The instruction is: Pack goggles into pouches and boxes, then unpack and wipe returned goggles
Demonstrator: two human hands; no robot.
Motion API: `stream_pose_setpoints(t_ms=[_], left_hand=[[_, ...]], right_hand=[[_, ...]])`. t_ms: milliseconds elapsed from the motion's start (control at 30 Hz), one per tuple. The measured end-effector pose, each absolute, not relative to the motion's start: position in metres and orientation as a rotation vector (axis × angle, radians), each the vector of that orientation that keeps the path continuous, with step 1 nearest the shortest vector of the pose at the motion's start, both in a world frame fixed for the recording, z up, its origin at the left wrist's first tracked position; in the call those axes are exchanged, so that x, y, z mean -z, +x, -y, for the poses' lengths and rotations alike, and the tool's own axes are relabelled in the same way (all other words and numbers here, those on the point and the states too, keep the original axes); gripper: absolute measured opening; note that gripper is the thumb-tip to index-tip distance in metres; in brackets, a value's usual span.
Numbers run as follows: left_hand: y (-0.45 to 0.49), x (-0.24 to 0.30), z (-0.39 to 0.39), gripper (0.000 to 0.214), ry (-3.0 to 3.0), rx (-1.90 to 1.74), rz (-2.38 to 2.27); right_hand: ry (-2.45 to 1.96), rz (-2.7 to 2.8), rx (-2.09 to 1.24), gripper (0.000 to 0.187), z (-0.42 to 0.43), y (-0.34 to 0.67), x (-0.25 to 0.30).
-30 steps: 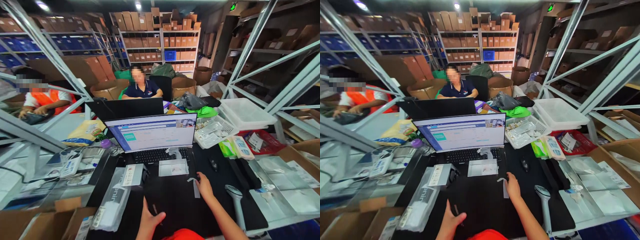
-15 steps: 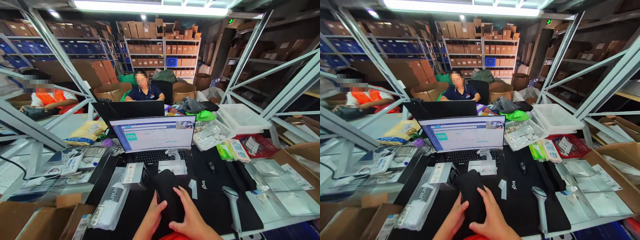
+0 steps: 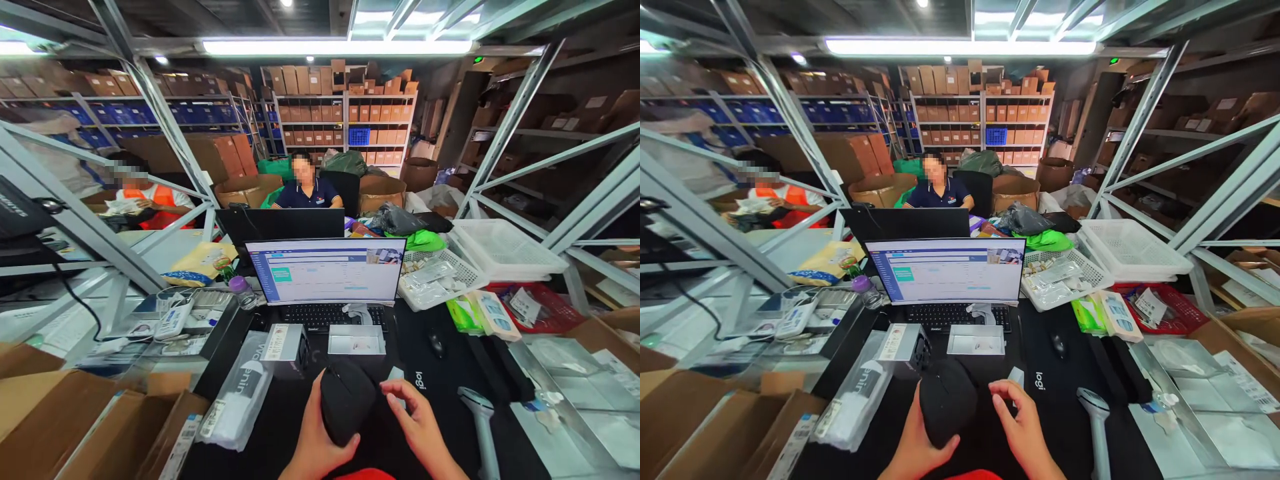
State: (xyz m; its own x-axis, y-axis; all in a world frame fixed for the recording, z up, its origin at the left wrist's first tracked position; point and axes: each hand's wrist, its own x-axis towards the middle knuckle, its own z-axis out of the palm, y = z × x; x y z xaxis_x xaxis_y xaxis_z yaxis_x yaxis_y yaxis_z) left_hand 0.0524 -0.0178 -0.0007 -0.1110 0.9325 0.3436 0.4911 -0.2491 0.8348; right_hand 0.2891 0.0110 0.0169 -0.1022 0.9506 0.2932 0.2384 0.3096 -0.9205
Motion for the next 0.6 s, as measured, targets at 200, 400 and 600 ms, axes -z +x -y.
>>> stream_pose_setpoints(t_ms=[200, 400, 600], left_hand=[[0.048, -0.035, 0.019, 0.091, 2.107, -1.028, -1.525], [0.042, -0.040, 0.023, 0.092, 2.184, -0.853, -1.589], [0.043, -0.027, 0.032, 0.089, 2.016, -1.020, -1.740]], right_hand=[[-0.884, 1.864, -0.739, 0.048, -0.013, 0.284, -0.097], [-0.580, 1.933, -0.738, 0.027, -0.027, 0.249, -0.108], [-0.670, 1.804, -0.643, 0.025, -0.028, 0.243, -0.084]])
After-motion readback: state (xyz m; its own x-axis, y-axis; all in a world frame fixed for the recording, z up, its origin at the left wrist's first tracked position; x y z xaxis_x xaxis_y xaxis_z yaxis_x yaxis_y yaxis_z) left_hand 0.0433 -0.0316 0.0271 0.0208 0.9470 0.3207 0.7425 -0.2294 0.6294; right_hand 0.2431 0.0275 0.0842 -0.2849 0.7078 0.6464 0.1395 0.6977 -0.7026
